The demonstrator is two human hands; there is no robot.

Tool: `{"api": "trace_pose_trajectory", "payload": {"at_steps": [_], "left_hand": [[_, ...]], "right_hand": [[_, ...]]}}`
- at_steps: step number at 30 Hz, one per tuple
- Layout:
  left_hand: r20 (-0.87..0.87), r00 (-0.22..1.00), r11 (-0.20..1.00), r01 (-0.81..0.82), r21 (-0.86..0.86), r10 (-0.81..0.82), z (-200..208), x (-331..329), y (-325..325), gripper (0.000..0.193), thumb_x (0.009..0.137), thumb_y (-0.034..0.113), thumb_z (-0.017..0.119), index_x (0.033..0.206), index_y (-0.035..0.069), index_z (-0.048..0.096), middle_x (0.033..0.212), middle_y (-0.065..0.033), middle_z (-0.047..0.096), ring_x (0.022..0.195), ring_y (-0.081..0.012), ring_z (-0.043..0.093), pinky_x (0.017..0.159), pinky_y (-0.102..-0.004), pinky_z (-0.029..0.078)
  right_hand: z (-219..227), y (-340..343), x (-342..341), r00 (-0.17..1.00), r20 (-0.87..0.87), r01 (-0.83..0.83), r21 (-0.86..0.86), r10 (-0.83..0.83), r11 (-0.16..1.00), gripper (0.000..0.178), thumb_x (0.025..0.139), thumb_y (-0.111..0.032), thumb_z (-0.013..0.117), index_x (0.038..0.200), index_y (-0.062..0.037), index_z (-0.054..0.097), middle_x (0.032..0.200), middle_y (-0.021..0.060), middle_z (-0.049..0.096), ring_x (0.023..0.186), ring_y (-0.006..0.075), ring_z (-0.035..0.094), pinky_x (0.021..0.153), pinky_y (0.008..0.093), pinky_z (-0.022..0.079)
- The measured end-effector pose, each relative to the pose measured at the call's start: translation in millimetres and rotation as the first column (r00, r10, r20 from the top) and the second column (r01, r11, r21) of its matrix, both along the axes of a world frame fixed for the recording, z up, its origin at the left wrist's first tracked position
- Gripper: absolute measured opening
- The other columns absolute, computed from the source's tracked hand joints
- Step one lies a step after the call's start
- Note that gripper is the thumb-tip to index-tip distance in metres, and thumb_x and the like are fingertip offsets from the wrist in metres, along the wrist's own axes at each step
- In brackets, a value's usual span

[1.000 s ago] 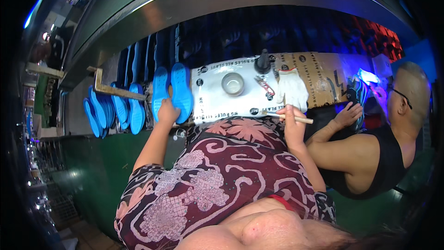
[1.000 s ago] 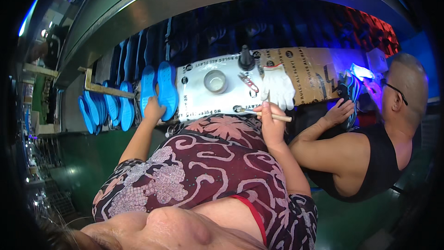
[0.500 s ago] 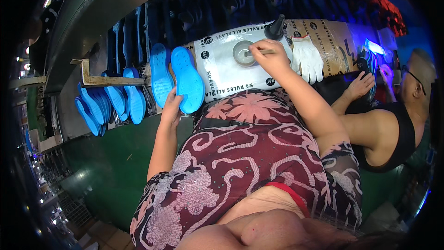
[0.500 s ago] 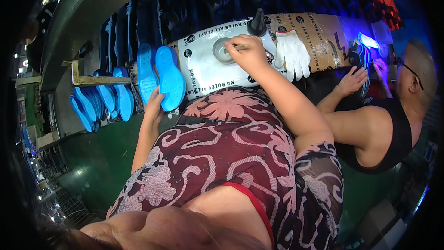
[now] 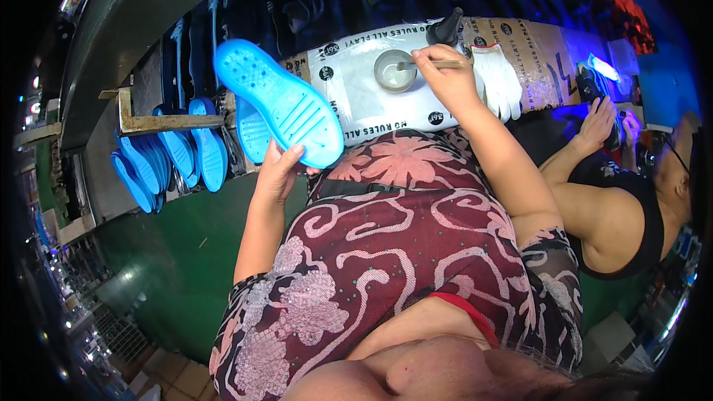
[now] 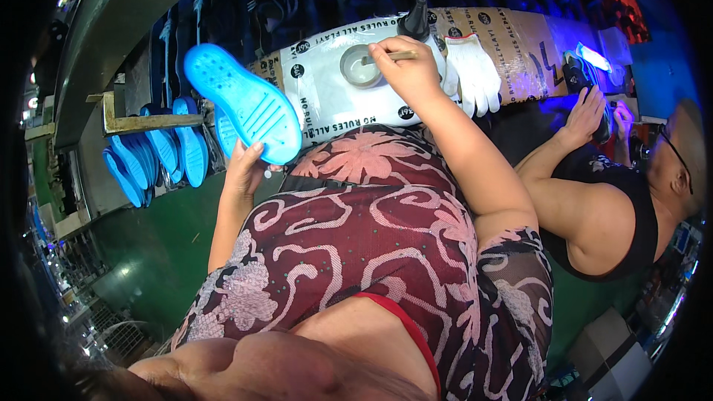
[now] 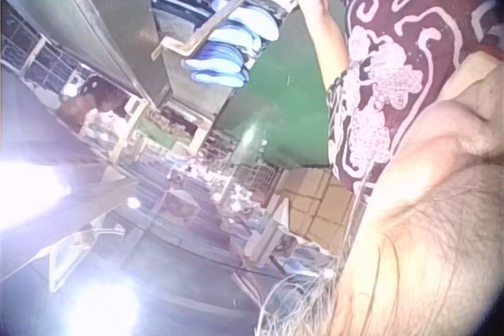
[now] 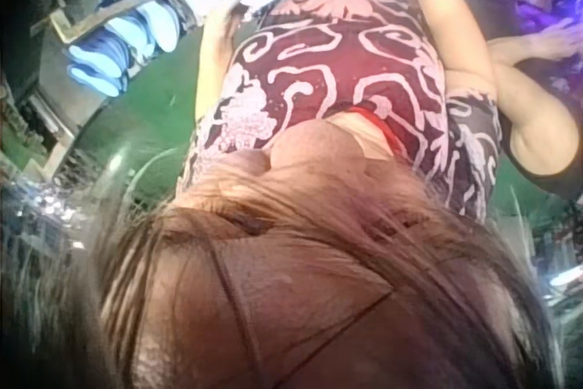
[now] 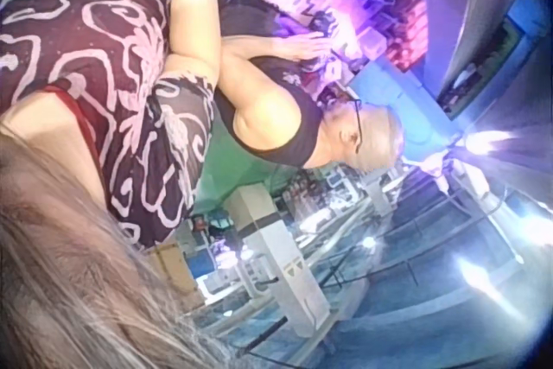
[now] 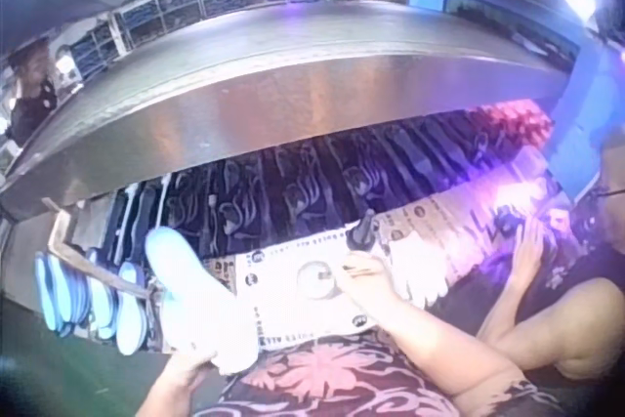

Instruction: The person applies liquid to shoe soles using a brush dipped in a small container, then places the coated soles onto a conveyor belt.

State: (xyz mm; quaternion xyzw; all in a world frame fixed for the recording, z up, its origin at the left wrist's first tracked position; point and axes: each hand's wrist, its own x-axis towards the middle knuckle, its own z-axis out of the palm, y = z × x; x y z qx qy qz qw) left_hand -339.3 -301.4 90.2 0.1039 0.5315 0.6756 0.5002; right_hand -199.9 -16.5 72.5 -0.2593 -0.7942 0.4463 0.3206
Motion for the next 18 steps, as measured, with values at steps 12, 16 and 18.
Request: {"api": "trace_pose_trajectory", "payload": {"at_steps": [12,16,18], "left_hand": [[-0.387,0.887,0.949,-0.304,-0.079,0.252,2,19,11,0.058,0.076,0.008,0.055,0.127,-0.002,0.03,0.116,-0.0138,0.047,0.106,-0.0217,0.048,0.094,-0.0341,0.036],[-0.529,0.789,0.922,-0.386,-0.032,0.312,7,22,32,0.055,0.078,0.008,0.055,0.126,-0.003,0.031,0.114,-0.0137,0.048,0.103,-0.0204,0.049,0.092,-0.0327,0.038],[-0.708,0.663,0.946,-0.324,0.02,0.242,17,22,48,0.054,0.078,0.009,0.057,0.124,-0.003,0.031,0.112,-0.0136,0.048,0.101,-0.0199,0.05,0.091,-0.0322,0.039]], "right_hand": [[-15,10,3,1.0,-0.03,0.007,-0.045,-0.008,0.999,0.022,0.079,-0.025,0.062,0.071,-0.0048,0.066,0.066,0.0081,0.061,0.061,0.0193,0.057,0.062,0.029,0.043],[13,5,18,0.993,-0.105,0.012,-0.313,-0.047,0.95,0.028,0.089,-0.026,0.053,0.079,-0.0018,0.065,0.07,0.0012,0.059,0.065,0.0084,0.051,0.06,0.0209,0.041],[28,0,24,0.98,-0.174,0.002,-0.464,-0.094,0.886,0.032,0.09,-0.028,0.052,0.079,-0.0005,0.064,0.067,0.0021,0.057,0.062,0.0077,0.048,0.057,0.0201,0.038]]}}
